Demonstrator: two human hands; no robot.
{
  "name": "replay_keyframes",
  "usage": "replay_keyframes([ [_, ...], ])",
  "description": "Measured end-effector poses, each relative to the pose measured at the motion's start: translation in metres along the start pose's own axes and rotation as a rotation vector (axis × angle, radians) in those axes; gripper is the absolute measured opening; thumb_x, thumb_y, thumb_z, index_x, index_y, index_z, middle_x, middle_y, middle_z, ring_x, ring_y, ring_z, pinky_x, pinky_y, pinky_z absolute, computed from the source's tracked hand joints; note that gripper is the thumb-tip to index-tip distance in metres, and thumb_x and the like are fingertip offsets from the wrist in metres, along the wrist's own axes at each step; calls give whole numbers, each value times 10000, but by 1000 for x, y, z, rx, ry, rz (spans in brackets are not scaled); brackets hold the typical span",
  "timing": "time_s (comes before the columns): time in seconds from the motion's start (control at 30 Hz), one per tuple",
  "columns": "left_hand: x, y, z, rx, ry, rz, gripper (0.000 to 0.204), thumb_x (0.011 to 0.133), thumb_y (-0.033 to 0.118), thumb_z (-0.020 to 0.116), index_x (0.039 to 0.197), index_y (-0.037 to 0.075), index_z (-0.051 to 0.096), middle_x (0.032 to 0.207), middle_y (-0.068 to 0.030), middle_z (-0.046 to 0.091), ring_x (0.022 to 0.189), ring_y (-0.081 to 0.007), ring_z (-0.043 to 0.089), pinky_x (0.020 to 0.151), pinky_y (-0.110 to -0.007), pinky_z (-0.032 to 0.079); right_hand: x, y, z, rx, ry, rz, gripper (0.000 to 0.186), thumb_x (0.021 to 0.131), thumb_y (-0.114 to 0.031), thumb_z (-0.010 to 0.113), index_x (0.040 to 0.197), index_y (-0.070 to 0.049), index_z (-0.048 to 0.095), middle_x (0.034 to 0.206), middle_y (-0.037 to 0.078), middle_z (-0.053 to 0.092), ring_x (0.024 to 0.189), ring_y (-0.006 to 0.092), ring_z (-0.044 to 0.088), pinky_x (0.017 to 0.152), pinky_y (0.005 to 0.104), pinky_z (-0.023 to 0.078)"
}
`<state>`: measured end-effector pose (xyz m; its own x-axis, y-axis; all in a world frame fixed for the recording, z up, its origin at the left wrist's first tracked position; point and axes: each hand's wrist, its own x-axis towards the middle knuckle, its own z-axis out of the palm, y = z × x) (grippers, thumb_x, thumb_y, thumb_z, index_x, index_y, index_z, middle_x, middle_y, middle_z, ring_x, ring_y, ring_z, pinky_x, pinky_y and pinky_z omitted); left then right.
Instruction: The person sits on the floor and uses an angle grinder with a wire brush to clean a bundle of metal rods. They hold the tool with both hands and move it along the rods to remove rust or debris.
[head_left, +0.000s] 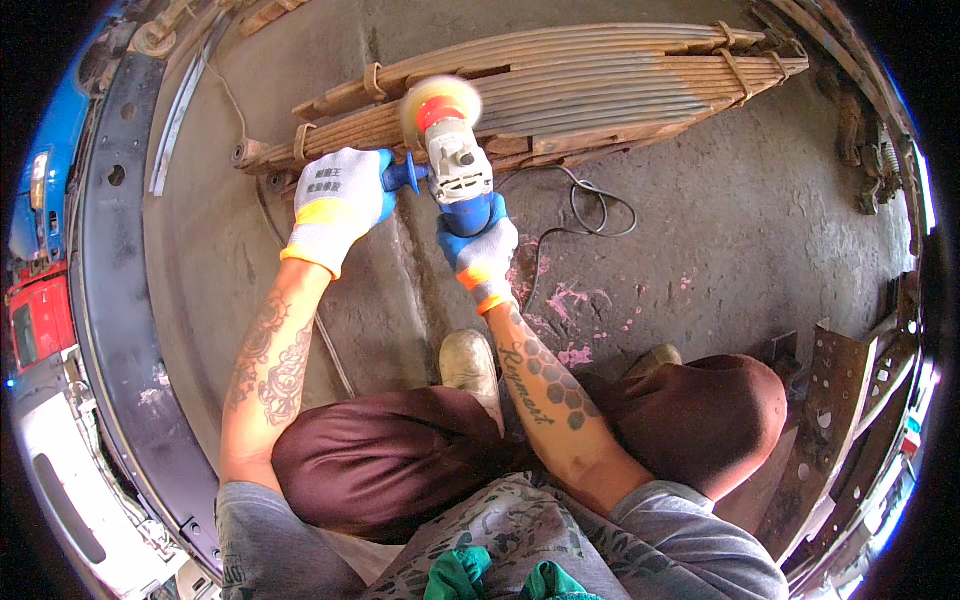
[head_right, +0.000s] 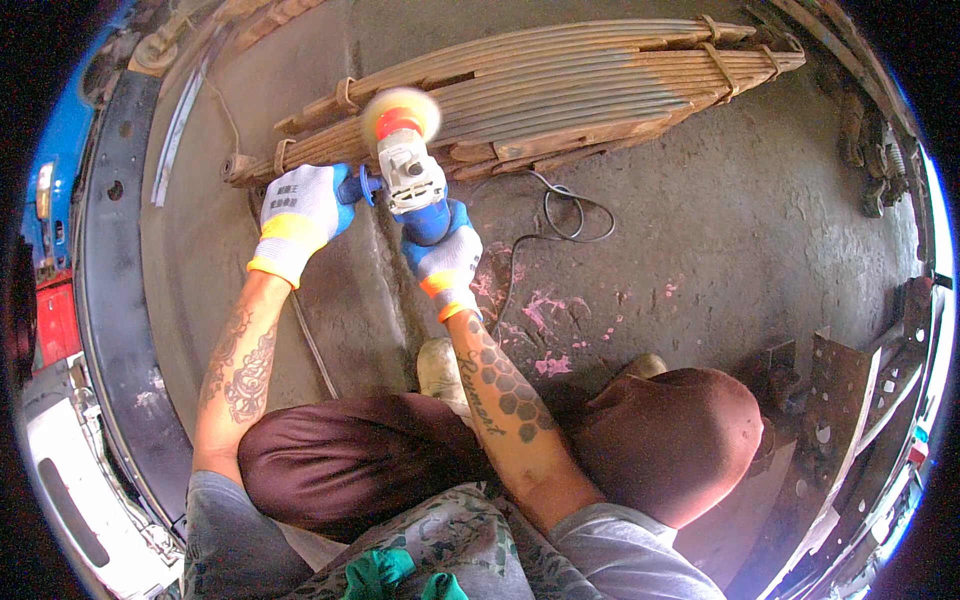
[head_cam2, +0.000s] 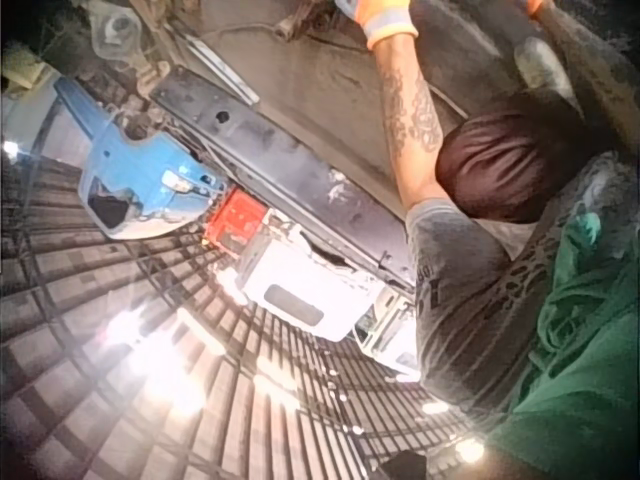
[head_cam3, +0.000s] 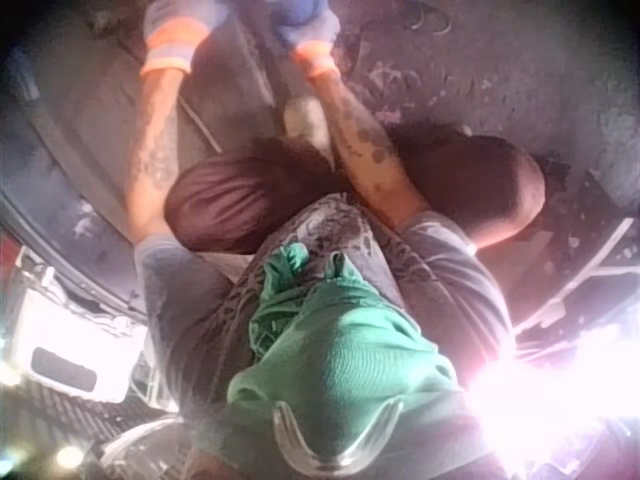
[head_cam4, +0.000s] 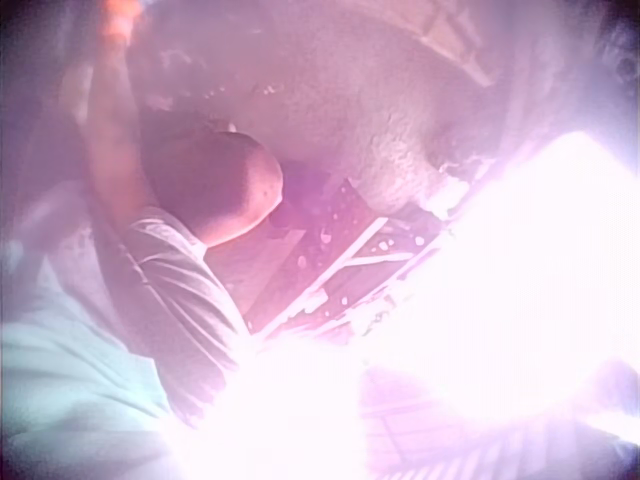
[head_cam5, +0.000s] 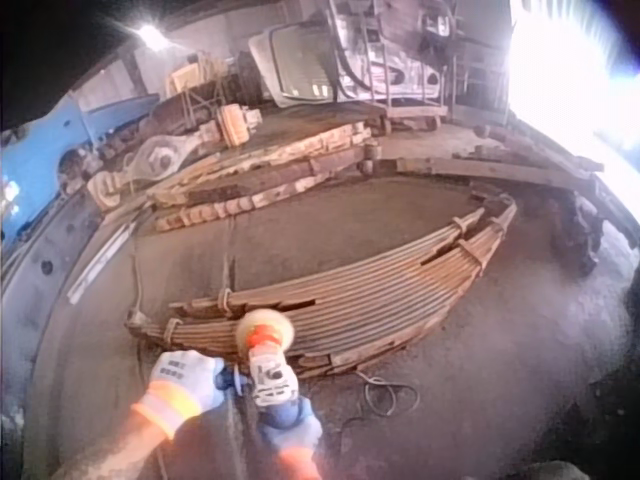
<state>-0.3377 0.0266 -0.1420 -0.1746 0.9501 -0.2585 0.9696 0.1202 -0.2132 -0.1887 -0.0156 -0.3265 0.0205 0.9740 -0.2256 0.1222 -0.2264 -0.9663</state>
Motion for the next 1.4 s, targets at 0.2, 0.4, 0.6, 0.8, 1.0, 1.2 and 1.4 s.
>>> replay_keyframes([
  [0.2,-1,-1,-2,24,-40,-14,206,950,306,709,1032,144,808,989,-196,790,945,-407,776,844,-537,617,-1,0,4,-28,8,-41,475,707,-198,923,1102,-83,685,904,83,781,768,164,712,761,362,601],
  [0.4,-3,-4,0,41,-29,-19,205,962,314,704,1042,154,802,994,-189,791,950,-402,774,847,-533,616,-1,-3,6,-62,25,-38,499,694,-216,927,1108,-78,685,918,119,792,778,212,750,773,383,607],
  [0.6,2,8,-10,39,-45,11,178,933,279,721,1043,166,803,980,-187,793,952,-405,775,854,-530,615,0,-5,-2,-19,32,24,491,702,-206,927,1114,-76,695,920,94,787,771,178,720,767,374,603],
  [0.8,7,19,-23,15,-25,58,163,900,231,726,1026,158,798,968,-196,792,944,-406,777,847,-536,615,0,-24,-18,34,92,34,497,710,-200,930,1130,-71,699,936,95,791,787,160,718,775,369,605],
  [1.0,10,27,-30,25,-9,101,150,883,211,732,1010,156,791,957,-192,792,940,-413,775,839,-533,617,-2,-26,-21,43,162,27,508,708,-230,934,1130,-70,700,937,112,797,793,184,738,781,376,608],
  [1.2,7,27,-32,41,-7,88,154,874,202,746,1015,158,788,963,-185,794,938,-404,776,833,-533,618,-1,-26,-23,-1,139,30,486,708,-261,933,1100,-93,701,904,120,790,770,215,742,780,385,610],
  [1.4,12,31,-30,56,11,131,140,905,221,732,1020,158,784,949,-189,788,920,-414,771,822,-548,612,0,-27,-28,-11,123,43,517,718,-281,910,1153,-114,686,947,179,791,853,343,790,787,429,617],
])
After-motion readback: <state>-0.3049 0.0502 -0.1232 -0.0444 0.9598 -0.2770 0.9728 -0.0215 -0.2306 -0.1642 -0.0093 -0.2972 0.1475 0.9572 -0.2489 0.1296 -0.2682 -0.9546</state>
